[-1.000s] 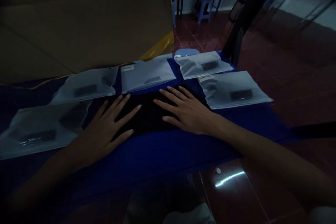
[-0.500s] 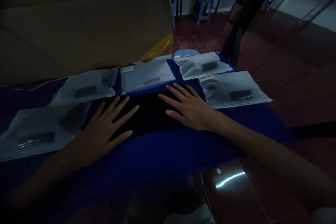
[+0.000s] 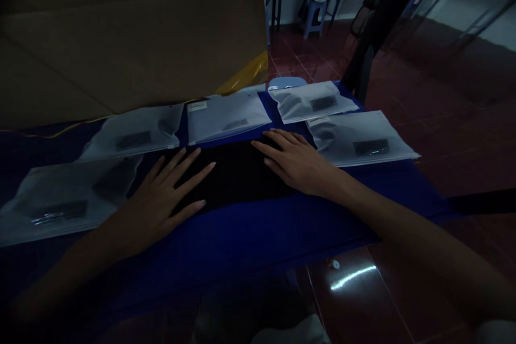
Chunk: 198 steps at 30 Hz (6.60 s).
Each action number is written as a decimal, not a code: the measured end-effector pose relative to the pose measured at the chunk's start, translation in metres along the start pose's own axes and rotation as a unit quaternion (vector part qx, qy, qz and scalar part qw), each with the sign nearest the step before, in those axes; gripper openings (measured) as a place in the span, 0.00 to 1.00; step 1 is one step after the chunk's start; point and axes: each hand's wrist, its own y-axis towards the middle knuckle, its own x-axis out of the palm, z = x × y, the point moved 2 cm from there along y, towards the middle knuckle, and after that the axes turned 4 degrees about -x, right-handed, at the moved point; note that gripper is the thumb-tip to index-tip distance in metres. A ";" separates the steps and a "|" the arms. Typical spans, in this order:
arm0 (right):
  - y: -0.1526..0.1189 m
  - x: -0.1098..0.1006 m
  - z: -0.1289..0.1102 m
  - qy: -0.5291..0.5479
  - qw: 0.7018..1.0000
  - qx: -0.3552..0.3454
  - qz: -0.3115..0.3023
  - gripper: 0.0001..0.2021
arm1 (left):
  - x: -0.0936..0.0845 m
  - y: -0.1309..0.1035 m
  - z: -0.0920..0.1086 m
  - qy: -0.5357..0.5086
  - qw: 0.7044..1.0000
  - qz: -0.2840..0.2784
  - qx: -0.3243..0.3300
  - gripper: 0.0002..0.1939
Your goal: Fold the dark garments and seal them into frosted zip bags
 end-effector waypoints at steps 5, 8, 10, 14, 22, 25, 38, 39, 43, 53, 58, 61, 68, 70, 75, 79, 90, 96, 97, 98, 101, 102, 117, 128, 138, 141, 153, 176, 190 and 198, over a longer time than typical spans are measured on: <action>0.000 0.001 0.002 -0.019 1.000 -0.010 0.000 0.27 | 0.000 0.000 0.001 -0.005 1.000 0.013 -0.010 0.34; 0.001 -0.001 0.002 -0.028 1.000 -0.009 0.003 0.28 | -0.002 0.000 0.001 -0.016 1.000 0.012 -0.019 0.35; 0.001 -0.003 0.002 -0.040 0.999 0.013 0.010 0.29 | -0.004 0.000 0.001 -0.021 0.999 0.007 -0.023 0.34; 0.003 -0.007 0.004 -0.051 0.994 0.095 0.035 0.40 | -0.005 -0.001 -0.001 -0.013 1.000 0.003 -0.016 0.31; 0.004 -0.010 0.006 -0.026 0.983 0.180 0.030 0.48 | -0.007 0.001 -0.003 0.036 0.998 0.047 -0.007 0.32; 0.003 -0.011 0.007 -0.011 0.983 0.178 0.035 0.44 | -0.006 0.000 -0.004 0.025 0.999 0.035 -0.013 0.32; 0.001 -0.019 0.007 0.082 0.982 0.145 0.087 0.33 | -0.006 -0.002 -0.003 -0.025 0.999 -0.014 -0.032 0.31; 0.001 -0.019 0.009 0.090 0.978 0.162 0.091 0.34 | -0.006 -0.002 -0.003 -0.025 0.999 -0.012 -0.031 0.31; 0.001 -0.021 0.014 0.170 0.964 0.188 0.084 0.28 | -0.004 -0.001 -0.004 -0.025 0.999 0.000 -0.023 0.32; 0.002 -0.029 0.011 0.304 0.930 0.171 0.114 0.22 | 0.006 -0.002 -0.002 -0.008 0.999 0.034 -0.021 0.32; 0.002 -0.037 -0.002 0.484 0.855 0.173 0.072 0.28 | 0.005 0.000 0.008 -0.014 0.999 0.038 -0.018 0.32; 0.002 -0.039 -0.009 0.537 0.828 0.155 0.054 0.29 | 0.002 0.001 0.017 -0.049 0.999 0.022 -0.010 0.32; 0.004 -0.031 -0.022 0.566 0.816 0.103 0.058 0.35 | -0.012 -0.005 0.030 -0.244 0.969 0.001 -0.027 0.41; 0.005 -0.026 -0.029 0.575 0.815 0.059 0.044 0.37 | -0.014 -0.006 0.030 -0.290 0.957 0.011 -0.023 0.42; 0.003 -0.019 -0.047 0.587 0.803 -0.097 -0.035 0.35 | -0.015 -0.005 0.023 -0.358 0.932 0.052 -0.042 0.45; 0.001 -0.017 -0.054 0.449 0.874 -0.181 -0.047 0.29 | -0.014 -0.002 0.019 -0.350 0.932 0.075 -0.064 0.41; 0.003 0.005 -0.055 0.098 0.967 -0.194 0.136 0.28 | -0.004 0.015 0.016 -0.241 0.962 0.125 -0.031 0.24; 0.003 0.009 -0.050 0.055 0.982 -0.179 0.018 0.35 | -0.006 0.008 0.022 -0.175 0.980 0.086 0.035 0.32; 0.003 0.009 -0.047 0.055 0.983 -0.178 0.009 0.35 | -0.006 0.007 0.023 -0.153 0.983 0.078 0.063 0.35; 0.003 0.009 -0.044 0.056 0.982 -0.178 0.003 0.35 | -0.006 0.006 0.023 -0.132 0.985 0.068 0.085 0.37; 0.002 0.006 -0.035 0.062 0.980 -0.187 -0.010 0.34 | -0.002 0.005 0.020 -0.092 0.990 0.024 0.108 0.38; 0.001 0.005 -0.032 0.065 0.980 -0.188 -0.011 0.34 | -0.001 0.005 0.018 -0.088 0.991 0.010 0.105 0.38; 0.002 0.003 -0.005 0.021 0.999 -0.039 0.009 0.29 | -0.002 0.003 0.014 -0.070 0.991 -0.016 0.109 0.38; 0.002 0.002 -0.010 0.027 0.998 -0.053 -0.013 0.32 | -0.002 0.002 0.014 -0.066 0.992 -0.011 0.107 0.33; 0.005 0.002 -0.022 -0.090 0.984 0.131 0.082 0.37 | -0.003 0.000 0.014 -0.080 0.989 0.067 0.100 0.28; 0.005 0.003 -0.022 -0.061 0.983 0.141 0.099 0.32 | 0.000 0.002 0.014 -0.082 0.988 0.104 0.084 0.24; 0.002 -0.011 -0.047 0.161 0.931 -0.108 0.308 0.20 | -0.002 0.007 0.019 -0.060 0.980 0.185 0.049 0.45; -0.005 0.002 -0.066 0.134 0.912 -0.363 0.135 0.15 | -0.001 0.006 0.018 -0.017 0.990 0.114 0.082 0.40; 0.000 -0.004 -0.046 -0.097 0.978 -0.132 0.126 0.31 | -0.004 0.004 0.014 -0.103 0.983 0.116 0.098 0.37; 0.001 0.002 -0.042 -0.063 0.977 -0.170 0.112 0.32 | -0.001 0.002 0.018 -0.088 0.988 0.075 0.099 0.40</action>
